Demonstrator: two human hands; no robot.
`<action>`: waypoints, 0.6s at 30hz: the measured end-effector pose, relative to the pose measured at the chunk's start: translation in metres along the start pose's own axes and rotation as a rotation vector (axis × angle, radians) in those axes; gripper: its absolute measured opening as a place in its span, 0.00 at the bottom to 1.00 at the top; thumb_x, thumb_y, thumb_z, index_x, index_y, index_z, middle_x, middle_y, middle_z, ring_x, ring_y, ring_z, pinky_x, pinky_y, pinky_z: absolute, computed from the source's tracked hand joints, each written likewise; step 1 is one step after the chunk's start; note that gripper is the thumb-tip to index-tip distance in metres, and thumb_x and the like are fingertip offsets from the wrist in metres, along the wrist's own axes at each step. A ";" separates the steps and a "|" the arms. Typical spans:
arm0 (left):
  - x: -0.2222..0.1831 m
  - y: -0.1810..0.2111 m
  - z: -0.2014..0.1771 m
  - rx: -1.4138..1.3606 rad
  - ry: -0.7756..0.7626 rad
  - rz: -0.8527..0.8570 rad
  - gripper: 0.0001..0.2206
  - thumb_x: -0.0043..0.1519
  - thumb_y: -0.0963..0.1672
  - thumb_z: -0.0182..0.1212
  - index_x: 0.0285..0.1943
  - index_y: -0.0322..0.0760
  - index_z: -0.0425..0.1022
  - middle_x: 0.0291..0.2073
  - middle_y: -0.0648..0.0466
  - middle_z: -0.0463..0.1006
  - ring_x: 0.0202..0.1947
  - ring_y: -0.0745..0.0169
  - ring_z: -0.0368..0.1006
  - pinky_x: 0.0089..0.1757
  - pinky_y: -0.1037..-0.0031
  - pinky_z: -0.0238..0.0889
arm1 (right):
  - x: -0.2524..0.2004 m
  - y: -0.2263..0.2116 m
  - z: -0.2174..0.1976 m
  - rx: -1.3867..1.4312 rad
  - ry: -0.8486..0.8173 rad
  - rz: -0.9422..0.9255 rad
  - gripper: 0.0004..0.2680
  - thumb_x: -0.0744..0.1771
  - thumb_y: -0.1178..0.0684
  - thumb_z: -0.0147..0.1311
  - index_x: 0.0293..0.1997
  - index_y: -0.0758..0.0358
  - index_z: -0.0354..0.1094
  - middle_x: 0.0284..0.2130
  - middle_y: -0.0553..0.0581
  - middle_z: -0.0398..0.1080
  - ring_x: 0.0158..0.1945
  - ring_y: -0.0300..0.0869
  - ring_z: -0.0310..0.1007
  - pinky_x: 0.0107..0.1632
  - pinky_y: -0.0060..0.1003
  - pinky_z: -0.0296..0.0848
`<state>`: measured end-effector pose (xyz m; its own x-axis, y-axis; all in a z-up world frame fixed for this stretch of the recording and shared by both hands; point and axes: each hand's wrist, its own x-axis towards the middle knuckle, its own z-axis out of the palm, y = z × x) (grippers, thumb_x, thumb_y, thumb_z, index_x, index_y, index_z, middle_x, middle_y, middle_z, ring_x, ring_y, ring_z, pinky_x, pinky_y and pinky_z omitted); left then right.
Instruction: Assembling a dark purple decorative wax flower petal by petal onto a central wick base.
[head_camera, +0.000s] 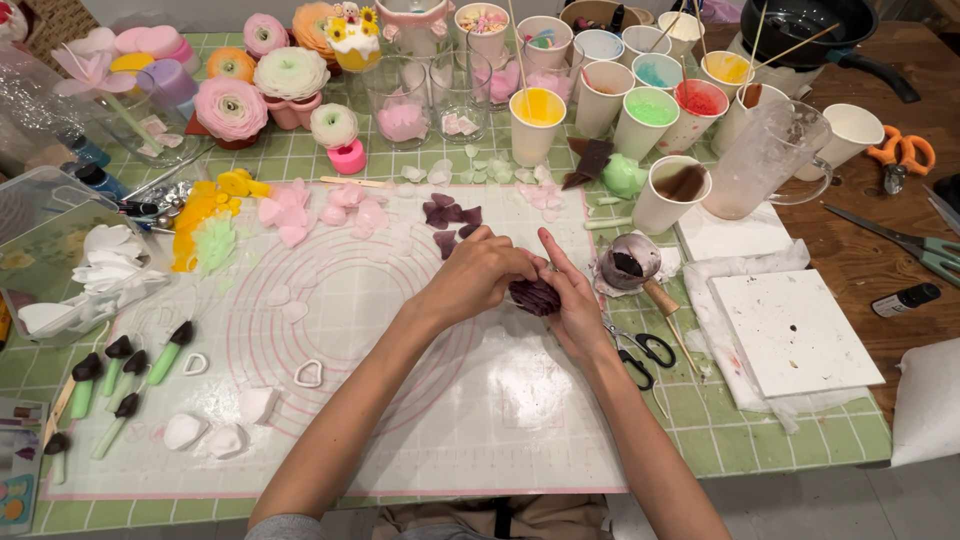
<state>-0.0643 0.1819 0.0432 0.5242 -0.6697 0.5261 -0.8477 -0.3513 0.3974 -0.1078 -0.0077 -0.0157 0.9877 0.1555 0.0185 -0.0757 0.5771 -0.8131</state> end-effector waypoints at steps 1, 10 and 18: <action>-0.001 0.000 0.000 0.000 0.000 0.000 0.09 0.53 0.35 0.64 0.37 0.39 0.84 0.32 0.57 0.83 0.35 0.61 0.75 0.43 0.68 0.59 | 0.000 0.000 0.000 0.000 0.000 0.000 0.24 0.69 0.60 0.40 0.78 0.60 0.45 0.61 0.61 0.68 0.56 0.39 0.71 0.61 0.36 0.71; -0.004 0.004 -0.003 0.001 0.013 0.006 0.10 0.52 0.35 0.63 0.38 0.39 0.84 0.35 0.56 0.84 0.38 0.61 0.76 0.44 0.68 0.60 | -0.002 0.000 0.003 -0.014 -0.007 0.007 0.23 0.70 0.60 0.38 0.79 0.61 0.45 0.63 0.65 0.65 0.59 0.41 0.69 0.63 0.38 0.68; -0.005 0.006 -0.004 -0.020 -0.030 -0.045 0.09 0.57 0.36 0.62 0.41 0.40 0.82 0.33 0.56 0.82 0.40 0.60 0.76 0.47 0.67 0.59 | 0.004 0.014 -0.014 0.011 -0.025 -0.014 0.24 0.70 0.62 0.38 0.80 0.61 0.47 0.58 0.59 0.68 0.55 0.37 0.69 0.62 0.37 0.70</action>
<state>-0.0717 0.1860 0.0455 0.5590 -0.6728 0.4845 -0.8212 -0.3688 0.4353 -0.1033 -0.0102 -0.0354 0.9848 0.1677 0.0447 -0.0636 0.5884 -0.8060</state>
